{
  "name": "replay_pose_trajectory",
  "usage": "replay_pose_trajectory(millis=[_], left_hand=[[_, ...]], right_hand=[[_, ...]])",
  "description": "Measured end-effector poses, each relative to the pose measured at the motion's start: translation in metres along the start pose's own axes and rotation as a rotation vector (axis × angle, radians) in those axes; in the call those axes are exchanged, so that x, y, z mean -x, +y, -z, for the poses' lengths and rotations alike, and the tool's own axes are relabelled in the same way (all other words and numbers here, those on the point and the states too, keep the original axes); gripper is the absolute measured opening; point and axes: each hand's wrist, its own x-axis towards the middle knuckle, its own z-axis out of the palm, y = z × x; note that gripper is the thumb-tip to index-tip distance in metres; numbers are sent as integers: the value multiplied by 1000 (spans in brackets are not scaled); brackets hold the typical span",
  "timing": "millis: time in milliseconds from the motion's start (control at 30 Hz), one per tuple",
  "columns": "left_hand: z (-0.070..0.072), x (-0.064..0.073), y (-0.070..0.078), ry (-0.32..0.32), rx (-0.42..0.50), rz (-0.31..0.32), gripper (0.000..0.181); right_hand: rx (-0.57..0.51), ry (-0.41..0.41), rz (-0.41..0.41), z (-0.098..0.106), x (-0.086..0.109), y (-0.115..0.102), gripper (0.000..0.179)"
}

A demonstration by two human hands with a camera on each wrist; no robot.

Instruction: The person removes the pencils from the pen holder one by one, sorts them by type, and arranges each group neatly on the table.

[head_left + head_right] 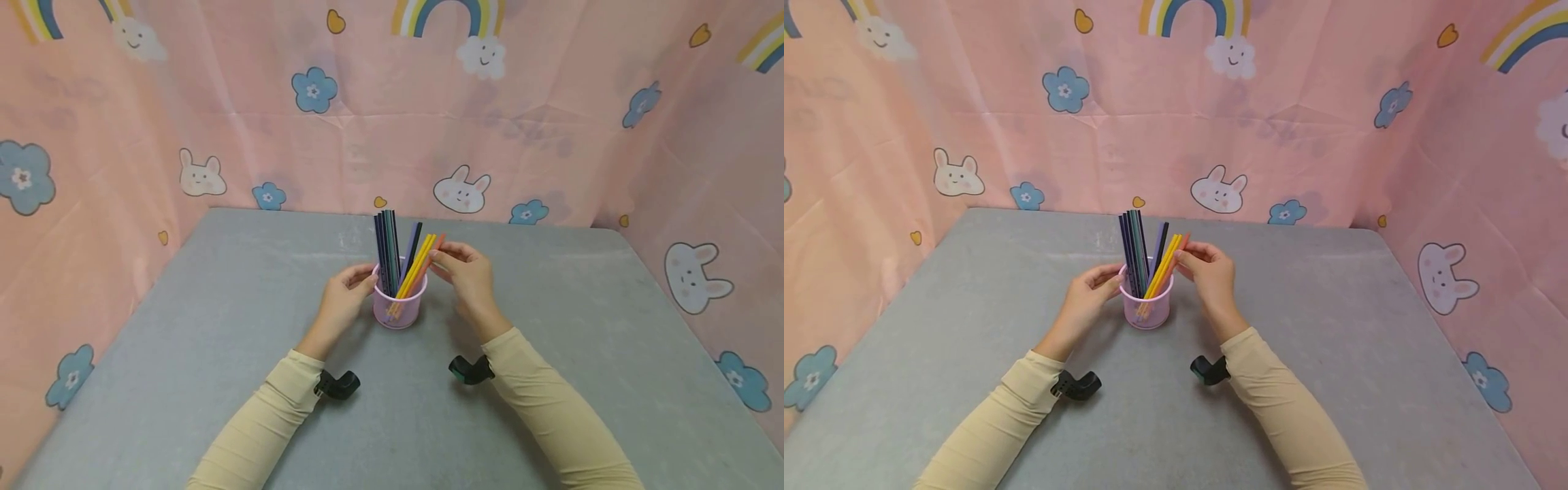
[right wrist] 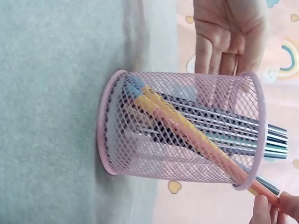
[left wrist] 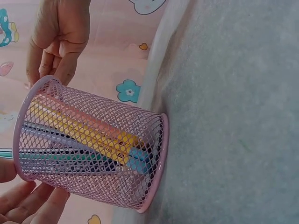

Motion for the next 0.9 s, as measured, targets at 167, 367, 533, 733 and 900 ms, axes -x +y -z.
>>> replay_pose_trajectory(millis=[167, 367, 533, 733, 900], left_hand=[[0, 1, 1, 1, -2, -11, 30], [1, 1, 2, -3, 5, -19, 30], [0, 1, 3, -3, 8, -29, 29], [0, 1, 0, -2, 4, -27, 29], [0, 1, 0, -4, 8, -25, 29]], right_hand=[[-59, -4, 38, 4, -1, -10, 27], [-45, 12, 75, 10, -2, -24, 19], [-101, 23, 102, 16, -3, -36, 18], [-188, 27, 137, 27, -2, -54, 16], [-272, 2, 193, 39, -6, -72, 16]])
